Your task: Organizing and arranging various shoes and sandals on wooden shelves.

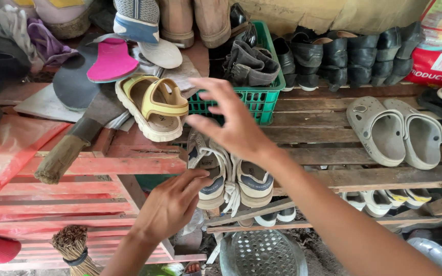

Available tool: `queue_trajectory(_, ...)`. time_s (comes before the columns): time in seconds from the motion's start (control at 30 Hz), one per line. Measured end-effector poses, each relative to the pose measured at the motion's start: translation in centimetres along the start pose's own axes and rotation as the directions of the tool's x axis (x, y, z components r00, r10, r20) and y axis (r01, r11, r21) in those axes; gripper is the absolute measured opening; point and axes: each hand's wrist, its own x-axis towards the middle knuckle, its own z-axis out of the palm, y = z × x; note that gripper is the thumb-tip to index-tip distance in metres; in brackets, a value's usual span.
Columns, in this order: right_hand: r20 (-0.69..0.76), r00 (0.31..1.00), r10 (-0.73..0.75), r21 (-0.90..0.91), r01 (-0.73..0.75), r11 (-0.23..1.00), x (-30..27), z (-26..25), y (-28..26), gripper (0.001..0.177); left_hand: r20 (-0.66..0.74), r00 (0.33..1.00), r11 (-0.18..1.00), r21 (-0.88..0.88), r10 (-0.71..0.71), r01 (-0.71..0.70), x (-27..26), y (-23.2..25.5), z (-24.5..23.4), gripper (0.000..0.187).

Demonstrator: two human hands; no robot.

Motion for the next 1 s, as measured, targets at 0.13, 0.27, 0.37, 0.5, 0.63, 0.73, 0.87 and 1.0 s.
queue_trajectory(0.13, 0.011, 0.984, -0.178, -0.205, 0.176, 0.963, 1.2, 3.9, 0.1, 0.076, -0.075, 0.997, 0.998, 0.06, 0.033, -0.028, -0.2, 2.6, -1.3, 0.035)
queue_trajectory(0.27, -0.033, 0.991, -0.132, -0.269, 0.119, 0.956, 1.1, 4.6, -0.4, 0.072, -0.461, 0.878, 0.934, 0.242, -0.128, 0.263, 0.6, 4.0, -2.8, 0.033)
queue_trajectory(0.37, -0.061, 0.997, -0.05, -0.101, 0.044, 0.994, 0.0, 4.3, -1.6, 0.064, -0.605, 0.768, 0.868, 0.247, -0.209, 0.431, 1.4, 3.4, -2.9, 0.032)
queue_trajectory(0.5, -0.141, 0.99, -0.009, 0.077, 0.02, 0.997, -2.4, 4.3, -3.2, 0.052, -0.601, 0.74, 0.845, 0.19, -0.303, 0.5, 2.8, 3.6, -2.7, 0.012)
queue_trajectory(0.63, -0.239, 0.97, -0.041, 0.053, 0.055, 0.997, -4.6, 3.1, -4.2, 0.049, -0.551, 0.626, 0.823, -0.242, -0.552, 0.513, 4.4, 6.0, -1.0, 0.019)
queue_trajectory(0.73, -0.297, 0.952, -0.07, 0.066, 0.093, 0.993, -6.3, 2.0, -5.1, 0.049, -0.335, 0.547, 0.588, -0.709, -0.767, 0.39, 5.6, 6.5, -0.2, 0.035)
queue_trajectory(0.87, -0.257, 0.965, -0.042, 0.207, 0.097, 0.973, -8.8, 0.9, -5.4, 0.049, -0.071, 0.654, 0.25, -0.951, -0.753, 0.184, 6.4, 5.7, 1.4, 0.061)
queue_trajectory(1.0, -0.251, 0.966, -0.055, 0.14, 0.092, 0.986, -11.1, 0.1, -6.2, 0.048, 0.068, 0.779, -0.152, -0.988, -0.623, -0.035, 7.2, 6.9, 0.8, 0.074)
